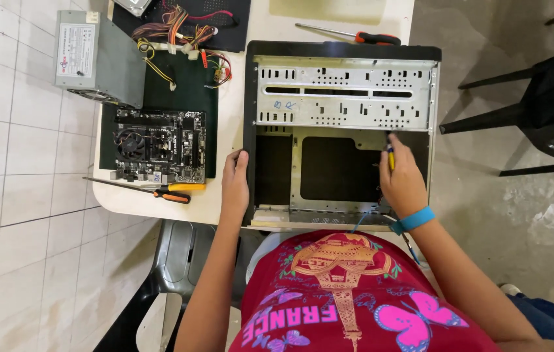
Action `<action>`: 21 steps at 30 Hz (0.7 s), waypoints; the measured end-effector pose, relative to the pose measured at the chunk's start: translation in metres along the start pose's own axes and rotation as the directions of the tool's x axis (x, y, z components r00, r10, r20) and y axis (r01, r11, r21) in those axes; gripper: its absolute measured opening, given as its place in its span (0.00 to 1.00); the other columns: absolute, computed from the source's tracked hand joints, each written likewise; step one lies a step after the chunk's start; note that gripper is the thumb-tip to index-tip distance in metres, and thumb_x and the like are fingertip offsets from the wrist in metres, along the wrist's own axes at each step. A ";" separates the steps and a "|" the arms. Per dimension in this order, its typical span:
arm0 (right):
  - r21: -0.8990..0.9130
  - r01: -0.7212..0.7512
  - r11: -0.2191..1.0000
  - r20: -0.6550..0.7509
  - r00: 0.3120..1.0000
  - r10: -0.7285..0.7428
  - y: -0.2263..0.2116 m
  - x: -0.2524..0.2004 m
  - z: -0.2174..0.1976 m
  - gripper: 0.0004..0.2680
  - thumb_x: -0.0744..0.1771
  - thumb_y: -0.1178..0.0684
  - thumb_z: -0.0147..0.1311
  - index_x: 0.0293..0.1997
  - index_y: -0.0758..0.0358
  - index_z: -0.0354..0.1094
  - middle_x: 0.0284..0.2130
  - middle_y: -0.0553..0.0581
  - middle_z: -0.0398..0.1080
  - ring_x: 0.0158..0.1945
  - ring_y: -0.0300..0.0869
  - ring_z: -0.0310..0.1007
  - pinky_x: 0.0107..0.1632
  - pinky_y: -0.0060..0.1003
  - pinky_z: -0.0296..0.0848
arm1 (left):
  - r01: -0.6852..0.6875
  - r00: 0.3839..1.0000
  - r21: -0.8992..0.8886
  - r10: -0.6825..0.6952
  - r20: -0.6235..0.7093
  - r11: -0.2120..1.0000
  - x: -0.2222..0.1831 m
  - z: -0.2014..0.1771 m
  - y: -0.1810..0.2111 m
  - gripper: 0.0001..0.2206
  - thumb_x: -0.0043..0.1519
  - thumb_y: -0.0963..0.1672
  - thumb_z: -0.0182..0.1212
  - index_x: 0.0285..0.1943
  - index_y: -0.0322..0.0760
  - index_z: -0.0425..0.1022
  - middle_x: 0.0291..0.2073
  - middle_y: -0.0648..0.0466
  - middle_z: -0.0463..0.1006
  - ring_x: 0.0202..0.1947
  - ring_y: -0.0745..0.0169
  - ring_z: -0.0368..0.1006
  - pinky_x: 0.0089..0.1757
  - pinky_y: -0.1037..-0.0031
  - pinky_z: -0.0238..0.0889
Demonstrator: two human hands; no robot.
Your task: Cleaning the interior of a computer case using a brush and a small tool.
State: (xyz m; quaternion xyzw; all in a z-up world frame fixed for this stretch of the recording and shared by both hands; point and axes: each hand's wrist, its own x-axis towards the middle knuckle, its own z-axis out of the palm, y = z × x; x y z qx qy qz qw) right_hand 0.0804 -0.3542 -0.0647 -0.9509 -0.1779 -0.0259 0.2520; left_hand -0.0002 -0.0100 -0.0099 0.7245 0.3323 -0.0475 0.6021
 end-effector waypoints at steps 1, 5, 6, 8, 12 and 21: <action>-0.145 0.020 0.989 -0.008 1.000 -0.022 0.005 0.000 0.004 0.14 0.74 0.57 0.44 0.68 0.72 0.59 0.50 0.69 0.69 0.55 0.57 0.72 0.60 0.47 0.70 | 0.001 1.000 0.004 -0.001 0.004 1.000 -0.001 0.000 0.001 0.31 0.70 0.60 0.42 0.69 0.35 0.64 0.62 0.37 0.68 0.68 0.36 0.59 0.64 0.47 0.49; -0.144 0.017 0.989 0.058 0.998 -0.008 0.004 0.000 0.018 0.14 0.73 0.57 0.46 0.66 0.73 0.61 0.51 0.65 0.66 0.58 0.55 0.71 0.60 0.45 0.72 | -0.008 1.000 -0.004 0.008 0.002 1.000 0.000 0.000 -0.001 0.31 0.70 0.60 0.43 0.69 0.35 0.64 0.62 0.37 0.69 0.68 0.36 0.60 0.64 0.46 0.49; -0.141 0.016 0.990 0.062 0.998 -0.008 -0.008 0.003 0.007 0.14 0.73 0.57 0.46 0.66 0.73 0.61 0.51 0.65 0.66 0.58 0.55 0.71 0.60 0.45 0.72 | -0.004 1.000 -0.002 0.004 0.000 1.000 -0.002 0.000 0.000 0.31 0.70 0.60 0.43 0.69 0.35 0.64 0.62 0.37 0.69 0.68 0.36 0.60 0.64 0.46 0.49; 0.394 -0.278 0.876 0.092 0.960 0.263 -0.032 0.009 -0.014 0.12 0.73 0.60 0.47 0.65 0.67 0.65 0.53 0.66 0.69 0.58 0.57 0.71 0.58 0.47 0.73 | -0.007 1.000 -0.010 0.007 -0.001 1.000 -0.002 0.000 0.002 0.31 0.70 0.59 0.42 0.69 0.34 0.64 0.62 0.36 0.68 0.68 0.35 0.59 0.64 0.46 0.49; 0.951 -0.308 0.000 0.245 0.756 0.607 -0.013 0.008 0.002 0.14 0.72 0.53 0.45 0.64 0.68 0.61 0.58 0.68 0.68 0.64 0.57 0.72 0.63 0.51 0.75 | 0.007 1.000 -0.007 -0.007 -0.009 1.000 0.001 0.002 -0.001 0.31 0.69 0.60 0.44 0.68 0.36 0.65 0.61 0.37 0.70 0.67 0.36 0.61 0.64 0.48 0.50; 0.829 0.104 -0.549 0.453 0.451 0.769 -0.006 -0.013 0.030 0.18 0.67 0.47 0.51 0.62 0.62 0.67 0.55 0.59 0.70 0.59 0.46 0.76 0.60 0.39 0.82 | 0.038 0.999 0.012 -0.038 -0.013 0.999 0.005 0.003 -0.002 0.32 0.68 0.61 0.43 0.69 0.37 0.65 0.62 0.37 0.70 0.67 0.37 0.62 0.64 0.49 0.51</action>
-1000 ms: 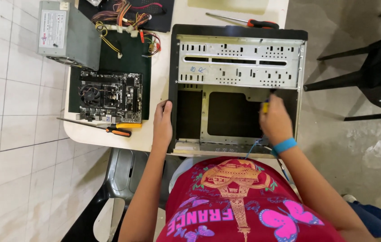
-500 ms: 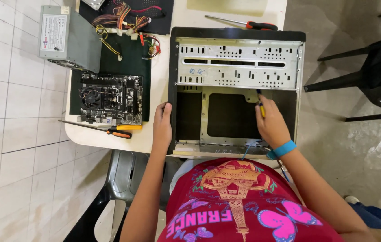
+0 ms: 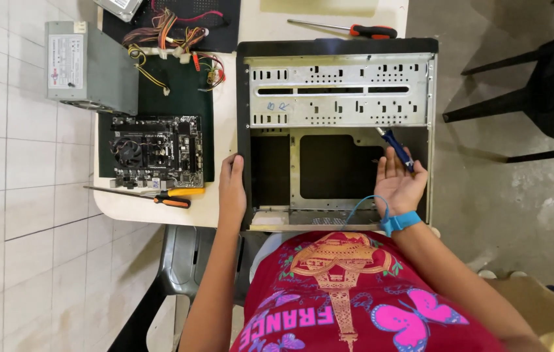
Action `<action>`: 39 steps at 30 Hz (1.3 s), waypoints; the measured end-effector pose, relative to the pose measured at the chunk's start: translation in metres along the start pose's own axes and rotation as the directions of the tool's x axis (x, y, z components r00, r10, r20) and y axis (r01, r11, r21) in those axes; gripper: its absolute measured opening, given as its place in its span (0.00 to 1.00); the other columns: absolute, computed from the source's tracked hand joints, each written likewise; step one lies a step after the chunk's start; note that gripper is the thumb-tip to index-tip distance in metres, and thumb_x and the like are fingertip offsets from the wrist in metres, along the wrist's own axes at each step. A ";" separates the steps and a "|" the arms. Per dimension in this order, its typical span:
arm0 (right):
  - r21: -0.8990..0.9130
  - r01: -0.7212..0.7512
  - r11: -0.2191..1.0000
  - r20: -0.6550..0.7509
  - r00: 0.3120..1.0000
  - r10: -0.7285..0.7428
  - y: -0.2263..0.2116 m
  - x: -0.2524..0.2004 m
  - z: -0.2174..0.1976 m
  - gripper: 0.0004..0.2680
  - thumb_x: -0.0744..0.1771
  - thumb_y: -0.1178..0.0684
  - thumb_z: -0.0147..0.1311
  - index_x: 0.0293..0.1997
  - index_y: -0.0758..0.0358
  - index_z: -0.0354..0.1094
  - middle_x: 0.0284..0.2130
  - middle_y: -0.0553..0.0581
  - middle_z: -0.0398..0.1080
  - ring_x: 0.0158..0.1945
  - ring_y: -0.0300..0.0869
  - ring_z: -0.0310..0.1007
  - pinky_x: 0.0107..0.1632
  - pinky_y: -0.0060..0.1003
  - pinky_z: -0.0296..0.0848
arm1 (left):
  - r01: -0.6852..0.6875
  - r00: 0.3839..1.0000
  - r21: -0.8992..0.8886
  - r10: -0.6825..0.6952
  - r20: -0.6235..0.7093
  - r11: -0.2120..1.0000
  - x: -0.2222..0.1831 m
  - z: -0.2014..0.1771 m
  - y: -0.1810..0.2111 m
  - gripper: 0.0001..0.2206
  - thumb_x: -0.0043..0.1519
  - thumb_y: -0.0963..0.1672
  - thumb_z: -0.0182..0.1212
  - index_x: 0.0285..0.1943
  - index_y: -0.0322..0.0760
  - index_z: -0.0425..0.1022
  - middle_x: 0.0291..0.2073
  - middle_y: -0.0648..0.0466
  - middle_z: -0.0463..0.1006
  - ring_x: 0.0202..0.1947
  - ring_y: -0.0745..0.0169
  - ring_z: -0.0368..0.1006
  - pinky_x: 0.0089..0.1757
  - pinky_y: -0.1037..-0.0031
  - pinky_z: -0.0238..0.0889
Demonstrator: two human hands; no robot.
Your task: Cleaning the interior of a computer case using a brush and a small tool.
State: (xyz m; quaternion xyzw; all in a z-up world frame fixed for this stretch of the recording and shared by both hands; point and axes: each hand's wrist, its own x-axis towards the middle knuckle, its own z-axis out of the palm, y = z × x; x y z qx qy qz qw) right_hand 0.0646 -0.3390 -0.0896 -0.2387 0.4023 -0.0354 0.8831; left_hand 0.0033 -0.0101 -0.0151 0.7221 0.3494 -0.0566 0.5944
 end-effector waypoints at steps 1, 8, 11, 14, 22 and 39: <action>-0.040 0.034 0.999 0.017 0.999 -0.034 0.000 -0.006 0.003 0.17 0.68 0.46 0.48 0.63 0.62 0.65 0.57 0.59 0.69 0.61 0.46 0.75 0.63 0.40 0.81 | 0.007 1.000 0.000 -0.007 -0.002 1.000 -0.001 0.000 0.001 0.32 0.68 0.61 0.44 0.69 0.37 0.65 0.61 0.38 0.71 0.66 0.38 0.62 0.64 0.50 0.52; -0.261 0.245 0.934 0.209 0.959 -0.194 0.012 0.004 -0.001 0.18 0.73 0.42 0.47 0.68 0.60 0.59 0.65 0.64 0.61 0.72 0.52 0.61 0.72 0.51 0.68 | 0.009 1.000 0.002 -0.009 -0.007 1.000 0.002 0.000 -0.002 0.31 0.68 0.61 0.44 0.68 0.38 0.65 0.61 0.39 0.71 0.66 0.39 0.63 0.64 0.51 0.52; 0.022 -0.013 1.000 0.002 1.000 0.013 0.009 0.008 0.018 0.11 0.69 0.49 0.51 0.45 0.69 0.71 0.49 0.63 0.77 0.52 0.44 0.80 0.52 0.32 0.84 | 0.006 1.000 0.004 -0.006 -0.009 1.000 -0.001 0.001 0.003 0.31 0.68 0.60 0.44 0.69 0.37 0.65 0.61 0.39 0.71 0.67 0.39 0.62 0.64 0.51 0.51; 0.111 -0.096 0.989 -0.066 0.992 0.104 0.017 0.029 0.007 0.09 0.69 0.51 0.48 0.44 0.67 0.67 0.46 0.61 0.78 0.47 0.44 0.81 0.45 0.32 0.85 | 0.008 1.000 0.008 -0.008 -0.013 1.000 -0.001 0.001 0.003 0.31 0.68 0.60 0.44 0.68 0.37 0.65 0.60 0.39 0.71 0.66 0.39 0.63 0.64 0.51 0.52; -0.202 0.083 0.976 0.077 0.995 -0.069 0.011 0.041 0.044 0.10 0.69 0.47 0.54 0.51 0.59 0.64 0.49 0.54 0.75 0.55 0.44 0.78 0.58 0.39 0.82 | 0.004 1.000 0.011 -0.004 -0.012 1.000 -0.002 0.001 0.005 0.31 0.68 0.60 0.44 0.68 0.36 0.65 0.60 0.38 0.71 0.66 0.38 0.63 0.63 0.50 0.52; -0.045 -0.152 0.987 0.017 0.988 0.153 0.017 0.085 0.023 0.10 0.68 0.51 0.56 0.52 0.58 0.61 0.53 0.53 0.72 0.57 0.45 0.75 0.60 0.41 0.77 | 0.011 1.000 0.001 -0.011 -0.010 1.000 -0.006 0.001 0.007 0.31 0.68 0.60 0.44 0.69 0.36 0.64 0.61 0.38 0.70 0.67 0.39 0.62 0.64 0.51 0.52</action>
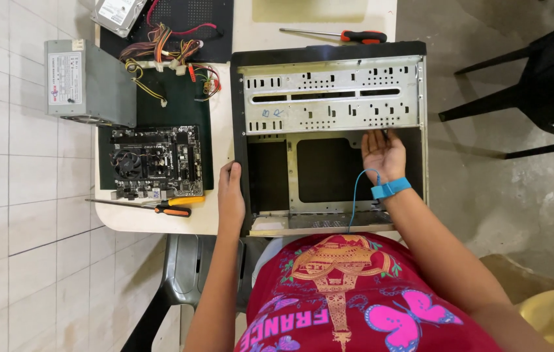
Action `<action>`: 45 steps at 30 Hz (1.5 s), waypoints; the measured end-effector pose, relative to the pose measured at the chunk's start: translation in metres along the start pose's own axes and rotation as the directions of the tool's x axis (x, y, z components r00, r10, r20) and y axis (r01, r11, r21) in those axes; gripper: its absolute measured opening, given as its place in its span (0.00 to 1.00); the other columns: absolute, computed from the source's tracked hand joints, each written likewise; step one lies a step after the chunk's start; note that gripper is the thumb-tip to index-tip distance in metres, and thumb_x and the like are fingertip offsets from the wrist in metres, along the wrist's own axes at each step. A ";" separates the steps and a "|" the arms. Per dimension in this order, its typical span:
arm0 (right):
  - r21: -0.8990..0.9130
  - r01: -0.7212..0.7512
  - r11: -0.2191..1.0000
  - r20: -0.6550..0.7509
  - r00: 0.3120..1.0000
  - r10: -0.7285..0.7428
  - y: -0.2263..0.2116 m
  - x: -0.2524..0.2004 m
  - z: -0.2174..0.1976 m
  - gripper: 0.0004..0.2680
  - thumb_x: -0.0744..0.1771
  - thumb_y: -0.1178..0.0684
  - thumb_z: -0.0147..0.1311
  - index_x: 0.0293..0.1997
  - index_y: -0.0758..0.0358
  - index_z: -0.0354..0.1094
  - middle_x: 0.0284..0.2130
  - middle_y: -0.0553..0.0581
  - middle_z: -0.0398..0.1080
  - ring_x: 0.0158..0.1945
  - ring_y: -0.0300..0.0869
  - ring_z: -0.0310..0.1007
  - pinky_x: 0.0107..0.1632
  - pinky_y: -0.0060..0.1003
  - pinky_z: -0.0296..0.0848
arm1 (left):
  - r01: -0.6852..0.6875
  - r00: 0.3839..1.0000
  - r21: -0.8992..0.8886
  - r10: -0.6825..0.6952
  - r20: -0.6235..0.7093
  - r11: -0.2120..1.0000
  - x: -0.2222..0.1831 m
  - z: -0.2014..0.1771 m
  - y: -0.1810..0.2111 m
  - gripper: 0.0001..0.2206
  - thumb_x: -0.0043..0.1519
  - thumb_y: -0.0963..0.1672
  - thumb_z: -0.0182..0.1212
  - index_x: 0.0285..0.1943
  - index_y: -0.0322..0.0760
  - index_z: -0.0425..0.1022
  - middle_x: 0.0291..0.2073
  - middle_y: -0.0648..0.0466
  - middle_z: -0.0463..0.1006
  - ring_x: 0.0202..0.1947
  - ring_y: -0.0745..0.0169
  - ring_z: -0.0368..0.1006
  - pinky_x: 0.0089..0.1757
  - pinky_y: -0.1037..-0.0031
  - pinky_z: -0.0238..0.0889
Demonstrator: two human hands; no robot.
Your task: Cleaning the interior of a computer case using a brush and a small tool.
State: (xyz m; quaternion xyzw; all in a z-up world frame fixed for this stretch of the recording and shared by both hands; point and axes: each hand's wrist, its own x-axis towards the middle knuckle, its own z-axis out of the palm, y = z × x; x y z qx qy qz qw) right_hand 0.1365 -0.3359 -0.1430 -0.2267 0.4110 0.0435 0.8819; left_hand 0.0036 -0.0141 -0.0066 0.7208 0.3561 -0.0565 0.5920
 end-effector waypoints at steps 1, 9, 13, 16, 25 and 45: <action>-0.094 0.013 0.995 0.011 1.000 -0.012 -0.001 -0.003 -0.001 0.10 0.70 0.50 0.53 0.54 0.57 0.61 0.56 0.54 0.71 0.61 0.45 0.73 0.62 0.41 0.76 | -0.004 1.000 0.000 0.004 -0.003 1.000 0.000 0.000 0.001 0.32 0.68 0.60 0.44 0.70 0.35 0.63 0.62 0.38 0.70 0.67 0.38 0.62 0.64 0.50 0.52; 0.107 0.080 0.991 -0.041 0.996 -0.076 -0.010 0.002 0.001 0.13 0.62 0.57 0.64 0.47 0.62 0.65 0.48 0.57 0.74 0.53 0.48 0.77 0.59 0.43 0.79 | -0.016 1.000 0.010 0.016 -0.009 1.000 -0.001 0.002 0.000 0.33 0.69 0.61 0.43 0.70 0.34 0.63 0.63 0.36 0.69 0.67 0.36 0.61 0.64 0.50 0.51; 0.167 0.088 0.982 -0.003 0.996 -0.089 -0.009 -0.006 0.005 0.06 0.61 0.63 0.63 0.36 0.65 0.70 0.39 0.60 0.77 0.43 0.50 0.80 0.50 0.40 0.85 | -0.015 1.000 -0.007 0.015 0.001 1.000 -0.003 0.000 0.002 0.33 0.68 0.61 0.43 0.70 0.34 0.62 0.63 0.35 0.68 0.68 0.35 0.60 0.64 0.49 0.50; 0.023 0.049 0.999 0.047 0.998 -0.050 -0.004 -0.001 0.005 0.07 0.64 0.61 0.61 0.41 0.61 0.69 0.41 0.54 0.74 0.45 0.45 0.78 0.51 0.35 0.82 | -0.012 1.000 -0.006 0.012 0.002 1.000 0.001 0.001 -0.002 0.33 0.68 0.61 0.43 0.70 0.34 0.62 0.63 0.36 0.68 0.68 0.36 0.60 0.64 0.49 0.49; -0.407 0.077 0.910 0.025 0.997 -0.073 0.009 0.025 0.000 0.05 0.70 0.58 0.47 0.50 0.55 0.63 0.39 0.51 0.65 0.38 0.41 0.70 0.39 0.30 0.74 | 0.004 1.000 0.013 -0.004 -0.004 1.000 0.000 0.002 0.001 0.31 0.68 0.60 0.43 0.69 0.36 0.63 0.63 0.37 0.69 0.68 0.37 0.60 0.65 0.51 0.49; -0.723 -0.040 0.690 0.051 0.993 0.111 0.005 0.093 -0.030 0.10 0.72 0.56 0.34 0.54 0.64 0.62 0.37 0.50 0.52 0.37 0.38 0.54 0.44 0.31 0.69 | 0.015 1.000 0.013 -0.015 0.006 1.000 0.005 0.000 -0.005 0.33 0.68 0.61 0.43 0.70 0.36 0.62 0.63 0.38 0.69 0.68 0.40 0.60 0.65 0.51 0.51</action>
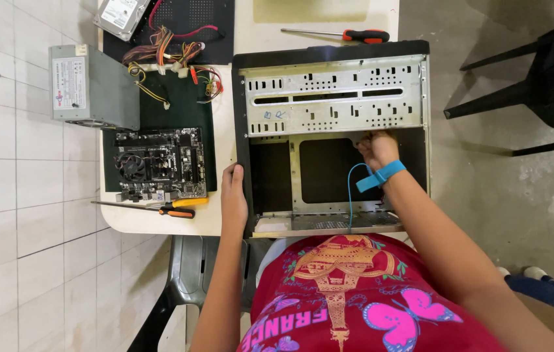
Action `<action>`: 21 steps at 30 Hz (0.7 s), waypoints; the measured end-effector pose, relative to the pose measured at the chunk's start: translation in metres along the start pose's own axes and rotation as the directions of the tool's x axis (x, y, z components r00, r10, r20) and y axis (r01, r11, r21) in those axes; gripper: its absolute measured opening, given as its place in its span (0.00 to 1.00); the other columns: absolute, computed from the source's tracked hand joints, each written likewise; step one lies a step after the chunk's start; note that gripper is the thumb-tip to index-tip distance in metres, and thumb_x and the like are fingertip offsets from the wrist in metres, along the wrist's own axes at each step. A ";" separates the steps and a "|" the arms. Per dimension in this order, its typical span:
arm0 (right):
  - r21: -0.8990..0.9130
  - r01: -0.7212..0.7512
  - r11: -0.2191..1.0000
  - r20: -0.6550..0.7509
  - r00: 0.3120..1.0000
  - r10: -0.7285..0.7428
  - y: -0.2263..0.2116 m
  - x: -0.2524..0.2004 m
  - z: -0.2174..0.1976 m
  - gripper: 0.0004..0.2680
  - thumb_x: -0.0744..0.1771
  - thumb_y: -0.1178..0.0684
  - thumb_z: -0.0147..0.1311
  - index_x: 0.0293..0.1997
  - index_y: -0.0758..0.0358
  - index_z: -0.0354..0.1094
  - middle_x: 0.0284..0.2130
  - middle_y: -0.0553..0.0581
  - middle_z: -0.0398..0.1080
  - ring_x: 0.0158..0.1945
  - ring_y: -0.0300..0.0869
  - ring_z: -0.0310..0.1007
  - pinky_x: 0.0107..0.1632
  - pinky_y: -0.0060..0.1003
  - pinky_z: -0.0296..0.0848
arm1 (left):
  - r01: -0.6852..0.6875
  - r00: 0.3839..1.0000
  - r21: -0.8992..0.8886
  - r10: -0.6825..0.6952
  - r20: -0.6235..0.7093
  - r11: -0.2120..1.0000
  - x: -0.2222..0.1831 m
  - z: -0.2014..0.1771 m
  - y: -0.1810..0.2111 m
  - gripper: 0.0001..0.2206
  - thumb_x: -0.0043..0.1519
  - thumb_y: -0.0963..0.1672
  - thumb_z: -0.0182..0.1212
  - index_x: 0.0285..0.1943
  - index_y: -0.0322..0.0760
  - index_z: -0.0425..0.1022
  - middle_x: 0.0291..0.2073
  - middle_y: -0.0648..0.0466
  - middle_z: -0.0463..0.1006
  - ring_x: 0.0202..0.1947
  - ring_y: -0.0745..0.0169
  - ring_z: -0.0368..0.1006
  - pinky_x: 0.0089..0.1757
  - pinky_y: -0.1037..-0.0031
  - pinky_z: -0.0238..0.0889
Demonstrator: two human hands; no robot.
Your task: Cleaning the interior of a computer case using a brush and a small tool.
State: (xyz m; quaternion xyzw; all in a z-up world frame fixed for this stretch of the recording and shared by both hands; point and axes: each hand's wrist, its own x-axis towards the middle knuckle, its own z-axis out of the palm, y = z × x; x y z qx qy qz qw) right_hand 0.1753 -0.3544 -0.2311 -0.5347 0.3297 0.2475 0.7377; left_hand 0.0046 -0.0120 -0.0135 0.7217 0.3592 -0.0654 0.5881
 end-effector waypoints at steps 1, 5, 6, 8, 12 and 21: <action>0.105 0.039 0.994 -0.024 0.999 -0.036 -0.007 -0.018 0.012 0.07 0.72 0.58 0.34 0.51 0.64 0.59 0.35 0.49 0.50 0.32 0.38 0.53 0.39 0.32 0.63 | -0.003 1.000 -0.001 0.003 0.002 1.000 0.000 0.000 0.000 0.32 0.68 0.61 0.43 0.70 0.36 0.63 0.63 0.38 0.69 0.68 0.39 0.60 0.64 0.51 0.51; 0.133 0.187 0.973 -0.085 0.980 -0.177 -0.017 -0.043 0.023 0.06 0.71 0.60 0.38 0.54 0.64 0.55 0.35 0.54 0.57 0.24 0.37 0.51 0.29 0.37 0.56 | -0.002 1.000 0.001 0.002 0.002 1.000 -0.002 0.000 0.003 0.32 0.68 0.61 0.43 0.70 0.36 0.63 0.63 0.38 0.69 0.68 0.38 0.60 0.65 0.51 0.51; 0.132 0.188 0.973 -0.086 0.980 -0.177 -0.017 -0.045 0.022 0.06 0.71 0.60 0.38 0.54 0.64 0.55 0.35 0.54 0.57 0.24 0.37 0.51 0.29 0.37 0.56 | -0.002 1.000 0.000 0.002 0.003 1.000 -0.001 0.000 0.002 0.32 0.68 0.61 0.43 0.70 0.36 0.63 0.63 0.38 0.69 0.68 0.38 0.60 0.65 0.51 0.51; 0.036 0.431 0.901 -0.229 0.882 -0.413 -0.016 -0.049 0.022 0.03 0.70 0.58 0.42 0.44 0.62 0.61 0.27 0.48 0.55 0.21 0.33 0.51 0.26 0.31 0.55 | -0.004 1.000 0.002 0.004 -0.006 1.000 0.000 0.000 0.000 0.32 0.68 0.61 0.44 0.70 0.37 0.63 0.63 0.39 0.69 0.68 0.40 0.61 0.65 0.52 0.51; -0.047 0.539 0.841 -0.260 0.806 -0.532 -0.030 -0.107 0.055 0.04 0.73 0.53 0.45 0.44 0.56 0.63 0.27 0.45 0.54 0.22 0.30 0.50 0.25 0.24 0.55 | -0.003 1.000 0.002 0.003 -0.007 1.000 -0.001 0.001 0.003 0.32 0.68 0.61 0.43 0.70 0.36 0.63 0.63 0.38 0.69 0.68 0.38 0.61 0.64 0.51 0.51; 0.061 0.497 0.866 -0.319 0.832 -0.455 -0.028 -0.098 0.057 0.03 0.72 0.52 0.45 0.48 0.55 0.63 0.29 0.47 0.58 0.23 0.33 0.52 0.24 0.24 0.54 | -0.003 1.000 -0.003 0.003 -0.010 1.000 -0.004 0.001 0.008 0.33 0.68 0.61 0.43 0.70 0.36 0.63 0.63 0.37 0.69 0.68 0.37 0.60 0.64 0.50 0.51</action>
